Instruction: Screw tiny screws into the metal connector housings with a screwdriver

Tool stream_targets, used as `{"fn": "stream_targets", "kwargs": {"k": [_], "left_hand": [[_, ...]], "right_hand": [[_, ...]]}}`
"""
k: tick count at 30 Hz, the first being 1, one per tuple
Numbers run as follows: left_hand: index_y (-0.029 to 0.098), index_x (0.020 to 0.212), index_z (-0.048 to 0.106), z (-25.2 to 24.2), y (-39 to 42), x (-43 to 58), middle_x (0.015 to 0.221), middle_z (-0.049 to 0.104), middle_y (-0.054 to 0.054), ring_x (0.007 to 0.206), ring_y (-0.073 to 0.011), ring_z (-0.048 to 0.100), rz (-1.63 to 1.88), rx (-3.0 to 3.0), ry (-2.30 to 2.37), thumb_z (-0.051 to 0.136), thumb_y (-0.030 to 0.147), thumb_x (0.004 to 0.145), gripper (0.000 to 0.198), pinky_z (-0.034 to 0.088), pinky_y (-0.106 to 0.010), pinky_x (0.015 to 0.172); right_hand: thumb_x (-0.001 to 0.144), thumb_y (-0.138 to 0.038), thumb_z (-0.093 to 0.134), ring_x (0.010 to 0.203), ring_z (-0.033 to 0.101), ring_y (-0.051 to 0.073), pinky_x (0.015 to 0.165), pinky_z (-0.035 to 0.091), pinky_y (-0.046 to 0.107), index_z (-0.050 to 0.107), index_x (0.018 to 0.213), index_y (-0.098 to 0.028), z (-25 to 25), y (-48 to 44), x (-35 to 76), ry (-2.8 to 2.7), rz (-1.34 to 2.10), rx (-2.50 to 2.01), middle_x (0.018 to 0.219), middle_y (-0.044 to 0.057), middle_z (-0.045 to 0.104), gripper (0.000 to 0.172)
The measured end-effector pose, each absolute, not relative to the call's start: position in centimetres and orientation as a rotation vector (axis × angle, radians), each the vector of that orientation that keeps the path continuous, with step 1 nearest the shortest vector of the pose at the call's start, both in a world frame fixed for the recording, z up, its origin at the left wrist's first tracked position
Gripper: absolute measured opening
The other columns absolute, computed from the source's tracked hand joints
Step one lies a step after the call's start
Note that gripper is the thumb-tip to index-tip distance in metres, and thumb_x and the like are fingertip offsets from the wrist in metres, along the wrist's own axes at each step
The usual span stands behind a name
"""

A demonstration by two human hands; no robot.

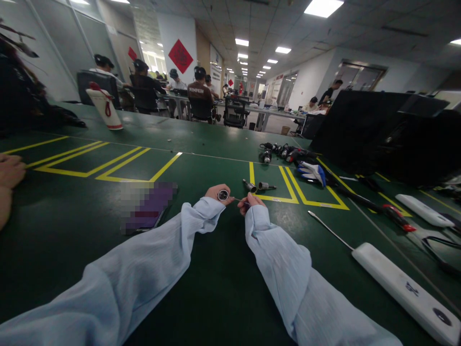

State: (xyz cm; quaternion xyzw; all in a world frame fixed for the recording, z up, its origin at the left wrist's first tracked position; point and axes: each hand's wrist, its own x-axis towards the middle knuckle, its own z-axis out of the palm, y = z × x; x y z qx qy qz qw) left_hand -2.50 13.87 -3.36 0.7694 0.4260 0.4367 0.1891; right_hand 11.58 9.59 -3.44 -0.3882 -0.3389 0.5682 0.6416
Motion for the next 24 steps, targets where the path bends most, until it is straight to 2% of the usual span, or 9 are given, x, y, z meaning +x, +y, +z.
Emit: {"fn": "stream_targets", "kwargs": {"k": [6, 12, 16, 20, 24], "left_hand": [[0.015, 0.061, 0.048, -3.0, 13.5, -2.4, 0.056, 0.046, 0.004, 0.05, -0.0061, 0.04, 1.23, 2.14, 1.231, 0.061, 0.033, 0.062, 0.023, 0.034, -0.017, 0.045], [0.015, 0.063, 0.048, -2.8, 13.4, -2.3, 0.059, 0.049, 0.003, 0.054, -0.0082, 0.044, 1.281, 2.139, 1.267, 0.063, 0.039, 0.059, 0.028, 0.038, -0.02, 0.051], [0.016, 0.067, 0.05, -2.8, 13.4, -2.2, 0.065, 0.051, 0.002, 0.06, -0.0102, 0.048, 1.262, 2.206, 1.299, 0.061, 0.039, 0.062, 0.027, 0.041, -0.022, 0.058], [0.016, 0.071, 0.051, -3.0, 13.6, -2.3, 0.068, 0.053, 0.001, 0.062, -0.0117, 0.05, 1.241, 2.224, 1.38, 0.059, 0.038, 0.062, 0.025, 0.041, -0.024, 0.06], [0.017, 0.079, 0.051, -3.2, 13.2, -2.3, 0.07, 0.054, 0.002, 0.062, -0.0121, 0.05, 1.2, 2.165, 1.425, 0.059, 0.032, 0.059, 0.027, 0.042, -0.024, 0.058]], "right_hand": [[0.062, -0.043, 0.061, 0.031, 0.044, 0.008, 0.034, 0.034, 0.02, 0.053, 0.058, -0.016, -4.1, 10.0, 11.6, -0.747, 1.33, -0.888, 0.041, -0.002, 0.056, 0.028], [0.071, -0.049, 0.047, 0.032, 0.035, 0.007, 0.033, 0.029, 0.022, 0.044, 0.053, -0.019, -4.7, 10.8, 12.7, -0.699, 1.34, -0.856, 0.042, -0.003, 0.049, 0.035], [0.069, -0.047, 0.053, 0.039, 0.043, 0.009, 0.039, 0.036, 0.023, 0.048, 0.063, -0.02, -4.0, 10.6, 13.4, -0.702, 1.261, -0.871, 0.05, -0.003, 0.053, 0.028], [0.065, -0.041, 0.06, 0.052, 0.05, 0.01, 0.048, 0.041, 0.024, 0.056, 0.073, -0.018, -3.2, 9.6, 12.2, -0.875, 1.01, -0.984, 0.065, 0.0, 0.06, 0.025], [0.07, -0.04, 0.053, 0.058, 0.05, 0.014, 0.058, 0.042, 0.027, 0.057, 0.068, -0.018, -3.3, 8.6, 10.5, -1.334, 0.592, -1.157, 0.064, 0.001, 0.057, 0.023]]}}
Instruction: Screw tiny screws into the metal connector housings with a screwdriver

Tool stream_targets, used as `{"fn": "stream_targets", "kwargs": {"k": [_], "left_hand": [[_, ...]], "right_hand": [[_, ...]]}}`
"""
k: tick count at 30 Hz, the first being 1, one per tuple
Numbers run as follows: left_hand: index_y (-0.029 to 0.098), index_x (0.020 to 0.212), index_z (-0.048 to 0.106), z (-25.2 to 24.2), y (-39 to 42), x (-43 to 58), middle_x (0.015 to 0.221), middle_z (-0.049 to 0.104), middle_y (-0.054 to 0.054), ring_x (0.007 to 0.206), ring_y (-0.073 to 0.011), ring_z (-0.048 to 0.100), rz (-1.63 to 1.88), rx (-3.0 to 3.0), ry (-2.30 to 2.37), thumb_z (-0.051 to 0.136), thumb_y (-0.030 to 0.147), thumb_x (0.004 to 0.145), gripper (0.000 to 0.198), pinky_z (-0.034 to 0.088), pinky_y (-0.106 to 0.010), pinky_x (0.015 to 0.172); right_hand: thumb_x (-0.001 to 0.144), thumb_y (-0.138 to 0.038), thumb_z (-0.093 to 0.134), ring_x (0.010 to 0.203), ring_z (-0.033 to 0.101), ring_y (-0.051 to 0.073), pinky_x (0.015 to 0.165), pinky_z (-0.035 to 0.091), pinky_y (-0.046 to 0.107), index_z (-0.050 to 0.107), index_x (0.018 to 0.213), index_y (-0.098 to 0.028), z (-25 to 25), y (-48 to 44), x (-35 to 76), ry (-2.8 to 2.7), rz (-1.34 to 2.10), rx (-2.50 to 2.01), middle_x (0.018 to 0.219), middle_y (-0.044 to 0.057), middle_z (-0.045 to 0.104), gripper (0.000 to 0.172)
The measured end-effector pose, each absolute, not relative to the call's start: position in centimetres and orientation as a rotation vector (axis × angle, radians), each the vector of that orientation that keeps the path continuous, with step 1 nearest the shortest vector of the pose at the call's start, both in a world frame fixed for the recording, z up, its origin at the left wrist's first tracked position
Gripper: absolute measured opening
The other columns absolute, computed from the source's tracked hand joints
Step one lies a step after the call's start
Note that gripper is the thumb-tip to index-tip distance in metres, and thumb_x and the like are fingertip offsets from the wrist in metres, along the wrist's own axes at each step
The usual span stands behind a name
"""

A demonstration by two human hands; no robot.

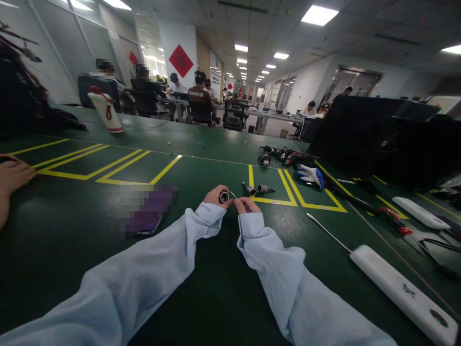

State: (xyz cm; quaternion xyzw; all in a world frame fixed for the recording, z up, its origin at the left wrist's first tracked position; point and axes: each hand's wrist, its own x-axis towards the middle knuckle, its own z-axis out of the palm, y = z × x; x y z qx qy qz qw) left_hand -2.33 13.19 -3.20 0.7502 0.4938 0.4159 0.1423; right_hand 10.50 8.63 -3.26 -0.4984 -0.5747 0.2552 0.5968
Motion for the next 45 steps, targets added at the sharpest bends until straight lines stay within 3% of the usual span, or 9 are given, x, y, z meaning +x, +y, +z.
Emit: {"fn": "stream_targets", "kwargs": {"k": [3, 6, 14, 16, 20, 23, 27, 34, 45], "left_hand": [[0.018, 0.091, 0.049, -3.8, 12.3, -2.0, 0.071, 0.054, 0.003, 0.064, -0.0127, 0.052, 1.131, 2.13, 1.365, 0.056, 0.023, 0.058, 0.034, 0.044, -0.024, 0.061], [0.017, 0.102, 0.048, -4.5, 11.4, -1.7, 0.087, 0.056, -0.003, 0.078, -0.0166, 0.054, 1.137, 2.156, 1.278, 0.052, 0.017, 0.057, 0.044, 0.045, -0.029, 0.073], [0.013, 0.106, 0.044, -4.2, 9.5, -1.9, 0.095, 0.052, -0.008, 0.093, -0.0212, 0.051, 1.299, 2.264, 1.206, 0.047, 0.007, 0.051, 0.055, 0.043, -0.035, 0.085], [0.015, 0.106, 0.044, -4.0, 9.0, -1.8, 0.101, 0.05, -0.009, 0.097, -0.022, 0.05, 1.314, 2.308, 1.203, 0.048, 0.006, 0.051, 0.056, 0.045, -0.035, 0.084], [0.017, 0.11, 0.043, -3.5, 8.3, -1.5, 0.118, 0.041, -0.012, 0.101, -0.0233, 0.049, 1.372, 2.319, 1.281, 0.051, 0.007, 0.055, 0.056, 0.053, -0.027, 0.064], [0.018, 0.111, 0.043, -3.4, 8.2, -1.6, 0.124, 0.036, -0.012, 0.105, -0.0239, 0.047, 1.44, 2.356, 1.338, 0.054, 0.009, 0.058, 0.055, 0.054, -0.028, 0.066], [0.018, 0.112, 0.041, -3.6, 8.4, -1.9, 0.124, 0.035, -0.012, 0.105, -0.0239, 0.046, 1.397, 2.417, 1.34, 0.057, 0.012, 0.06, 0.055, 0.053, -0.035, 0.075], [0.017, 0.112, 0.041, -3.8, 8.5, -1.8, 0.12, 0.038, -0.012, 0.094, -0.0211, 0.053, 1.236, 2.367, 1.338, 0.055, 0.016, 0.064, 0.05, 0.055, -0.029, 0.059], [0.018, 0.108, 0.045, -3.8, 8.6, -1.7, 0.119, 0.04, -0.011, 0.101, -0.0227, 0.051, 1.106, 2.431, 1.324, 0.055, 0.013, 0.064, 0.045, 0.053, -0.036, 0.075]], "right_hand": [[0.065, -0.032, 0.058, 0.071, 0.053, 0.018, 0.069, 0.043, 0.033, 0.055, 0.073, -0.019, -3.5, 8.4, 10.1, -1.625, 0.32, -1.076, 0.076, 0.005, 0.057, 0.016], [0.06, -0.027, 0.06, 0.081, 0.052, 0.022, 0.074, 0.042, 0.037, 0.05, 0.079, -0.019, -3.6, 8.4, 10.2, -1.732, 0.171, -1.007, 0.086, 0.008, 0.055, 0.022], [0.065, -0.017, 0.054, 0.081, 0.055, 0.018, 0.072, 0.046, 0.031, 0.048, 0.075, -0.02, -3.5, 8.1, 10.5, -1.849, 0.091, -0.772, 0.085, 0.008, 0.059, 0.011], [0.068, -0.017, 0.052, 0.082, 0.056, 0.017, 0.073, 0.046, 0.031, 0.049, 0.075, -0.02, -3.5, 8.1, 10.7, -1.845, 0.063, -0.744, 0.087, 0.008, 0.06, 0.008], [0.07, -0.018, 0.052, 0.082, 0.056, 0.017, 0.074, 0.047, 0.031, 0.05, 0.075, -0.021, -3.4, 8.5, 11.1, -1.755, -0.051, -0.752, 0.086, 0.008, 0.06, 0.007], [0.07, -0.018, 0.054, 0.081, 0.056, 0.017, 0.075, 0.047, 0.032, 0.05, 0.076, -0.02, -3.5, 9.2, 12.0, -1.675, -0.136, -0.774, 0.084, 0.008, 0.059, 0.008], [0.069, -0.019, 0.056, 0.081, 0.055, 0.018, 0.075, 0.046, 0.035, 0.048, 0.077, -0.02, -3.7, 10.7, 14.5, -1.616, -0.229, -0.872, 0.085, 0.007, 0.057, 0.012], [0.068, -0.027, 0.054, 0.083, 0.051, 0.021, 0.075, 0.044, 0.036, 0.045, 0.078, -0.019, -4.0, 13.3, 21.2, -1.53, -0.455, -1.333, 0.084, 0.007, 0.052, 0.015], [0.061, -0.018, 0.054, 0.079, 0.049, 0.024, 0.073, 0.04, 0.036, 0.051, 0.074, -0.016, -4.9, 15.7, 26.3, -1.45, -0.371, -1.833, 0.078, 0.008, 0.049, 0.013]]}}
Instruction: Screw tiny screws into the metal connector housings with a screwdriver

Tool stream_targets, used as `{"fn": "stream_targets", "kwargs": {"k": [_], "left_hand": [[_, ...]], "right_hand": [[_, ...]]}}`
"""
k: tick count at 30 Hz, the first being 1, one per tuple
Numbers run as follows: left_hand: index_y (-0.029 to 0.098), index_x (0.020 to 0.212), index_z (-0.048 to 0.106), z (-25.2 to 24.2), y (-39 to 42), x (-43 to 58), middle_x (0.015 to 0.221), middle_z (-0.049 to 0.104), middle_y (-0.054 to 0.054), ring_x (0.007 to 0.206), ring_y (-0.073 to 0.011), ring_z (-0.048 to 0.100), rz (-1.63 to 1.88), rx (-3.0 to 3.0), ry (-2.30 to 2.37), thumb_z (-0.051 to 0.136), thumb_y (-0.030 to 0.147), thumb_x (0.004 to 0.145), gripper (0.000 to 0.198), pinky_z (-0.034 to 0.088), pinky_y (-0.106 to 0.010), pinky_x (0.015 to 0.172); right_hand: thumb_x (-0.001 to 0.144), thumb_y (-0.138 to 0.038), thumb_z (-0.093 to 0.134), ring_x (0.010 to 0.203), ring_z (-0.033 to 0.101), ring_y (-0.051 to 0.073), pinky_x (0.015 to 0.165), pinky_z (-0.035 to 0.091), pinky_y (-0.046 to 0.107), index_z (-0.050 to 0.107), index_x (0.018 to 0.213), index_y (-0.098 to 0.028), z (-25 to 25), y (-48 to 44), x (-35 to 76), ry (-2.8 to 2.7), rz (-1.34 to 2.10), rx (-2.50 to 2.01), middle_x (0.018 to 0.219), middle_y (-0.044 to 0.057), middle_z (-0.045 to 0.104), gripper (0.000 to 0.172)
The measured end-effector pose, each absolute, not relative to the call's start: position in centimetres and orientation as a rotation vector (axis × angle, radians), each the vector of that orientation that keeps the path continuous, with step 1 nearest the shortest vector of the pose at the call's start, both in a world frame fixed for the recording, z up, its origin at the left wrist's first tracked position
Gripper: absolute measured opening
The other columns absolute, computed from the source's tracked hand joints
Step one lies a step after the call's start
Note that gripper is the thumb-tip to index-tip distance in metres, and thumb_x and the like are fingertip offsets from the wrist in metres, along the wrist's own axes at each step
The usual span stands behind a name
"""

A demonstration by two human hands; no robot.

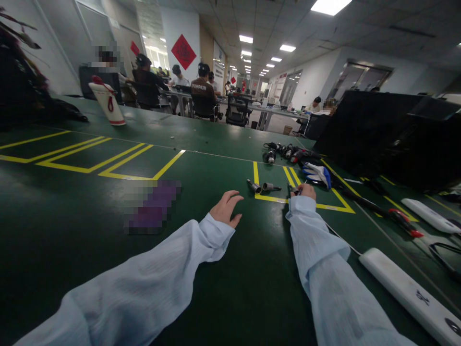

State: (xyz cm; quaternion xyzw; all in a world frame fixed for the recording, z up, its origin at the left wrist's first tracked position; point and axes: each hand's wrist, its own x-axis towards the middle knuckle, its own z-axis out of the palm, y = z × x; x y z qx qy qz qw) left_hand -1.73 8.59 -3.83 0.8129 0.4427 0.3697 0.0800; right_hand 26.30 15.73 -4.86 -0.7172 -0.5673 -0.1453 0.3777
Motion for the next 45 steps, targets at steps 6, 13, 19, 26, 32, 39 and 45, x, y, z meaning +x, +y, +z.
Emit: {"fn": "stream_targets", "kwargs": {"k": [6, 13, 19, 26, 32, 39, 45], "left_hand": [[0.017, 0.104, 0.048, -3.9, 8.8, -1.7, 0.117, 0.042, -0.01, 0.099, -0.0224, 0.052, 1.072, 2.42, 1.316, 0.055, 0.014, 0.064, 0.041, 0.053, -0.035, 0.074], [0.018, 0.104, 0.048, -4.0, 9.0, -1.7, 0.116, 0.042, -0.01, 0.093, -0.0203, 0.055, 1.046, 2.393, 1.301, 0.055, 0.014, 0.064, 0.041, 0.053, -0.033, 0.071], [0.017, 0.104, 0.048, -4.0, 9.2, -1.3, 0.115, 0.043, -0.01, 0.09, -0.0193, 0.056, 1.018, 2.39, 1.296, 0.054, 0.014, 0.064, 0.041, 0.053, -0.033, 0.07], [0.017, 0.104, 0.048, -4.1, 9.3, -1.1, 0.113, 0.044, -0.009, 0.081, -0.0157, 0.057, 1.019, 2.372, 1.288, 0.054, 0.013, 0.065, 0.04, 0.053, -0.03, 0.066], [0.017, 0.101, 0.049, -4.2, 9.5, -1.1, 0.108, 0.047, -0.008, 0.074, -0.0132, 0.058, 1.023, 2.301, 1.302, 0.055, 0.013, 0.064, 0.038, 0.053, -0.028, 0.061], [0.017, 0.098, 0.05, -4.1, 9.4, -1.2, 0.103, 0.049, -0.006, 0.071, -0.012, 0.059, 1.036, 2.209, 1.338, 0.053, 0.012, 0.065, 0.034, 0.052, -0.025, 0.056], [0.016, 0.098, 0.051, -4.3, 9.3, -1.2, 0.1, 0.05, -0.006, 0.071, -0.0123, 0.06, 1.056, 2.188, 1.35, 0.052, 0.011, 0.066, 0.032, 0.053, -0.025, 0.058]], "right_hand": [[0.061, -0.023, 0.057, 0.079, 0.051, 0.023, 0.074, 0.04, 0.034, 0.055, 0.078, -0.014, -5.0, 15.9, 26.0, -1.394, -0.326, -1.977, 0.08, 0.009, 0.052, 0.02], [0.079, -0.03, 0.036, 0.079, 0.053, 0.024, 0.07, 0.039, 0.035, 0.056, 0.092, -0.013, -2.7, 14.3, 24.8, -1.347, -0.374, -1.959, 0.087, 0.012, 0.058, 0.03], [0.083, -0.028, 0.036, 0.08, 0.055, 0.021, 0.075, 0.034, 0.031, 0.057, 0.088, -0.017, -2.3, 14.1, 18.8, -1.767, -0.394, -1.78, 0.082, 0.008, 0.062, 0.025], [0.069, -0.029, 0.058, 0.081, 0.055, 0.023, 0.078, 0.033, 0.03, 0.054, 0.084, -0.016, -3.4, 15.6, 14.0, -1.993, -0.315, -1.77, 0.083, 0.01, 0.064, 0.02], [0.071, -0.015, 0.054, 0.08, 0.055, 0.024, 0.07, 0.035, 0.032, 0.052, 0.087, -0.018, -3.8, 16.2, 13.9, -2.077, -0.219, -1.794, 0.087, 0.011, 0.063, 0.016], [0.068, -0.014, 0.057, 0.081, 0.053, 0.023, 0.07, 0.038, 0.031, 0.049, 0.085, -0.019, -4.3, 15.4, 13.9, -2.09, -0.107, -1.743, 0.094, 0.009, 0.059, 0.019], [0.068, -0.014, 0.056, 0.08, 0.054, 0.019, 0.072, 0.039, 0.03, 0.048, 0.084, -0.02, -4.6, 14.1, 13.7, -2.079, -0.027, -1.688, 0.091, 0.007, 0.057, 0.02]]}}
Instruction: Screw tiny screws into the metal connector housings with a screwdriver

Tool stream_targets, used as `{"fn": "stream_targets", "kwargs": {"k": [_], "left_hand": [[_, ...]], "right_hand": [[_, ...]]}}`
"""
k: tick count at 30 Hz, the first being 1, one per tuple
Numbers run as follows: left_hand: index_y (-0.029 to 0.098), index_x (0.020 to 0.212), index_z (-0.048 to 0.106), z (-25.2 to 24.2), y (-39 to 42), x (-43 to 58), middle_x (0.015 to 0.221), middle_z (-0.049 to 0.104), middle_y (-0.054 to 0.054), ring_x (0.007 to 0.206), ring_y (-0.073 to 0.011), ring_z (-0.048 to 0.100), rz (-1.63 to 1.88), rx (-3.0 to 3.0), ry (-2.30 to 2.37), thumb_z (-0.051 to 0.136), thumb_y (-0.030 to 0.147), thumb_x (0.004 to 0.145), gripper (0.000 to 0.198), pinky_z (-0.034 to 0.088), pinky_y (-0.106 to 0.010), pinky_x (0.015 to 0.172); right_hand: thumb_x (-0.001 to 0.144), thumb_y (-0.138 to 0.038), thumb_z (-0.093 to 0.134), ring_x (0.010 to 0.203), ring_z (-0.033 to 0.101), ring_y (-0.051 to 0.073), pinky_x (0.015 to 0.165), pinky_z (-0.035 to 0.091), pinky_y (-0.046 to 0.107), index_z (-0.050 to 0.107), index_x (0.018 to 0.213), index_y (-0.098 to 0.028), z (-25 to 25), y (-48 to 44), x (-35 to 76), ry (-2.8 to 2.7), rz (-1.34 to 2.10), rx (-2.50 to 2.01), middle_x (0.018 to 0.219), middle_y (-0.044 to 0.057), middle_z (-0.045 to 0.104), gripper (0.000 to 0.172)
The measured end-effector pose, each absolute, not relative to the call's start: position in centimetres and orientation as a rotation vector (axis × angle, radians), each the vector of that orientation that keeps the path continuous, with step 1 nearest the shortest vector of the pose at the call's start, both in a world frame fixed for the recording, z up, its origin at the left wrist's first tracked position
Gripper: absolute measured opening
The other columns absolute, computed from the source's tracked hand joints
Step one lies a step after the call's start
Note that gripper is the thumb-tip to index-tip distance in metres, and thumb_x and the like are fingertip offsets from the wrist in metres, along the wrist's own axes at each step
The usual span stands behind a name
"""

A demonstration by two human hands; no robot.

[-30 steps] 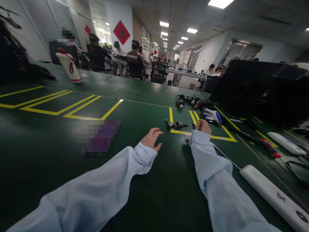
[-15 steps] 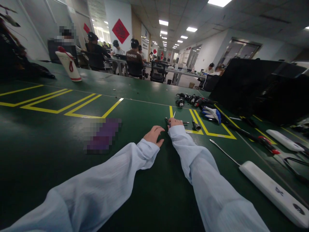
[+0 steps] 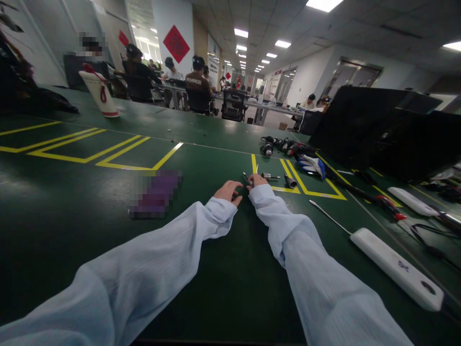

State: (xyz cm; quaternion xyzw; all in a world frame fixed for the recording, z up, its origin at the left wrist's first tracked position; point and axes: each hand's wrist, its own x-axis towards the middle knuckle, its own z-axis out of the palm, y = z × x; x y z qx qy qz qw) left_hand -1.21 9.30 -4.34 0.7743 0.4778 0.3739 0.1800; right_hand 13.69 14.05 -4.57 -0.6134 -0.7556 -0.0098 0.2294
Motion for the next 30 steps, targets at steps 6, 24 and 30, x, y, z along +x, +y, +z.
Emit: {"fn": "stream_targets", "kwargs": {"k": [6, 24, 30], "left_hand": [[0.014, 0.101, 0.051, -4.2, 8.6, -1.3, 0.103, 0.051, -0.009, 0.074, -0.0141, 0.061, 1.066, 2.175, 1.377, 0.052, 0.012, 0.069, 0.032, 0.053, -0.028, 0.062], [0.015, 0.099, 0.055, -4.5, 1.9, -4.7, 0.096, 0.061, -0.007, 0.092, -0.0198, 0.056, 0.871, 2.517, 1.095, 0.055, 0.018, 0.067, 0.032, 0.047, -0.035, 0.082], [0.016, 0.105, 0.056, -5.5, 1.9, -5.4, 0.111, 0.059, -0.01, 0.101, -0.0203, 0.056, 0.981, 2.505, 1.057, 0.057, 0.021, 0.068, 0.038, 0.046, -0.037, 0.087]], "right_hand": [[0.068, -0.022, 0.055, 0.074, 0.054, 0.019, 0.066, 0.041, 0.029, 0.048, 0.084, -0.018, -4.5, 11.2, 13.2, -2.059, 0.041, -1.633, 0.084, 0.008, 0.057, 0.018], [0.057, -0.015, 0.055, 0.074, 0.056, 0.02, 0.068, 0.046, 0.03, 0.048, 0.076, -0.019, -5.2, 0.8, 10.9, -2.175, 0.21, -1.162, 0.078, 0.006, 0.059, 0.02], [0.059, -0.007, 0.049, 0.083, 0.057, 0.019, 0.075, 0.046, 0.033, 0.05, 0.081, -0.019, -6.1, 0.7, 11.6, -2.125, 0.335, -1.032, 0.087, 0.005, 0.06, 0.025]]}}
